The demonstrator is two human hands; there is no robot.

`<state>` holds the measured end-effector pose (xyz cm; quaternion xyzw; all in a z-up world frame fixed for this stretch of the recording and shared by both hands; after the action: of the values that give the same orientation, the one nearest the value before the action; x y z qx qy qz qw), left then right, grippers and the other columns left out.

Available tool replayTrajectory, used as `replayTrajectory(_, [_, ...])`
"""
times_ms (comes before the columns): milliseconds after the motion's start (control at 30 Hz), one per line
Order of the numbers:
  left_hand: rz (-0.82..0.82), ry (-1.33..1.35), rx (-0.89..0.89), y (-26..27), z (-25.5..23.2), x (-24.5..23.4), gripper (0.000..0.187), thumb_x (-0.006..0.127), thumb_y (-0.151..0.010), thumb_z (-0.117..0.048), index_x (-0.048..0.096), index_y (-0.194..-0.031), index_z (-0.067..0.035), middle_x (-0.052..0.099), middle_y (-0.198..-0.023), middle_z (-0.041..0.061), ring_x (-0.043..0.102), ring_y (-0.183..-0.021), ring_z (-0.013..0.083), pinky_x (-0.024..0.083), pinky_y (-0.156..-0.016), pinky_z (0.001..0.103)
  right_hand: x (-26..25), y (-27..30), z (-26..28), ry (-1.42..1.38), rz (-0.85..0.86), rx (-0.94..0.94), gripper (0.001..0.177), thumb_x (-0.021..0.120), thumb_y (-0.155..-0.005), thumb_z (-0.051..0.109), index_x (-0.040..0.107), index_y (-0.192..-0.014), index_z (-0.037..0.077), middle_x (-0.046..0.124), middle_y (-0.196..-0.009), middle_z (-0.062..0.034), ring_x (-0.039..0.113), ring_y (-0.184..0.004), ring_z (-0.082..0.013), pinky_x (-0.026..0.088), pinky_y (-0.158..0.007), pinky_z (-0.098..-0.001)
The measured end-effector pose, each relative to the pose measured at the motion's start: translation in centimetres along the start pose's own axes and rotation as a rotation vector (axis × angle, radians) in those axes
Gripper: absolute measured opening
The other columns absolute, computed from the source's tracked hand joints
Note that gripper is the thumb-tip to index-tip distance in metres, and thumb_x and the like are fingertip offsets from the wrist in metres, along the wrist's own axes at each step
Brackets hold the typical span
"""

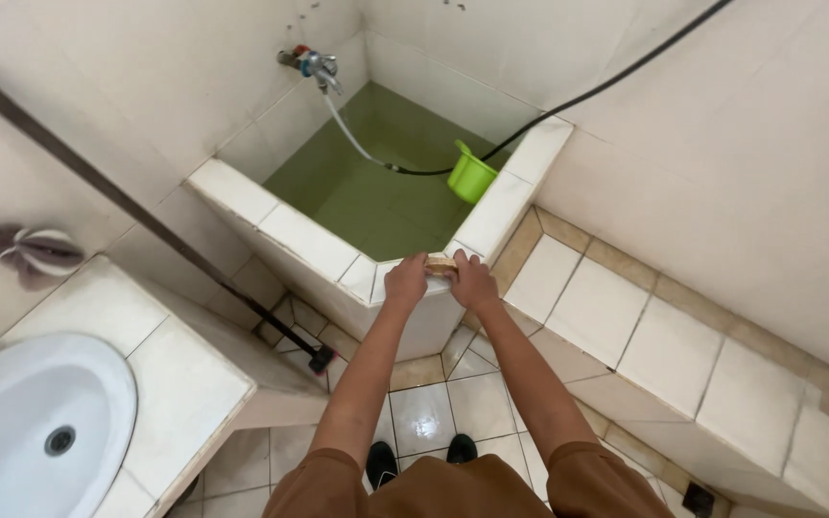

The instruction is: Wiping a bathroom counter with a cloth and scrubbing the edge of a water tank with a small tool

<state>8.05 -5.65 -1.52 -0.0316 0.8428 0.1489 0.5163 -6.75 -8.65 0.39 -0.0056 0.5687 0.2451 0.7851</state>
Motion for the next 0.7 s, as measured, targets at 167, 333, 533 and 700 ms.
replayTrajectory(167, [-0.078,0.027,-0.083,4.2,5.8,-4.2,0.040,0.054,-0.096,-0.013,0.055,-0.134,-0.025,0.064,-0.125,0.009,0.071,-0.110,0.0384,0.056,-0.095,0.054,3.0,-0.4,6.3,0.014,0.046,-0.121,0.038,0.039,-0.106,0.054,0.040,-0.125,0.021,0.052,-0.125,-0.0141,0.059,-0.122,-0.0426,0.054,-0.100,-0.0563])
replayTrajectory(333, [-0.168,0.059,-0.177,8.2,12.4,-6.6,0.034,0.055,-0.097,-0.012,0.057,-0.130,-0.021,0.066,-0.117,0.011,0.071,-0.107,0.0403,0.057,-0.092,0.053,5.3,0.5,13.9,0.036,0.081,-0.261,0.036,0.041,-0.106,0.050,0.039,-0.126,0.021,0.051,-0.122,-0.0135,0.060,-0.120,-0.0422,0.054,-0.097,-0.0565])
replayTrajectory(533, [-0.183,0.078,-0.266,10.6,14.0,-7.7,0.037,0.053,-0.099,-0.013,0.055,-0.135,-0.024,0.066,-0.120,0.008,0.070,-0.113,0.0336,0.057,-0.095,0.049,6.6,0.6,16.3,0.150,0.117,-0.308,0.041,0.038,-0.106,0.054,0.037,-0.132,0.023,0.052,-0.126,-0.0125,0.059,-0.123,-0.0397,0.051,-0.101,-0.0588])
replayTrajectory(700, [-0.175,0.024,-0.145,6.6,10.0,-6.1,0.033,0.054,-0.098,-0.013,0.058,-0.129,-0.021,0.066,-0.115,0.010,0.072,-0.105,0.0370,0.058,-0.090,0.051,4.6,0.0,11.3,0.212,0.092,-0.207,0.037,0.033,-0.106,0.055,0.037,-0.127,0.026,0.055,-0.125,-0.0090,0.059,-0.124,-0.0360,0.046,-0.102,-0.0619])
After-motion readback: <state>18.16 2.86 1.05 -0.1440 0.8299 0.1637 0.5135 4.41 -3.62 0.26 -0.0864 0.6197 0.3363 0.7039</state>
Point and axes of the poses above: each hand's wrist, its own y-axis away from the middle knuckle, its own x-axis out of the palm, z = x × y, the point moved 8 cm from there along -y, towards the middle knuckle
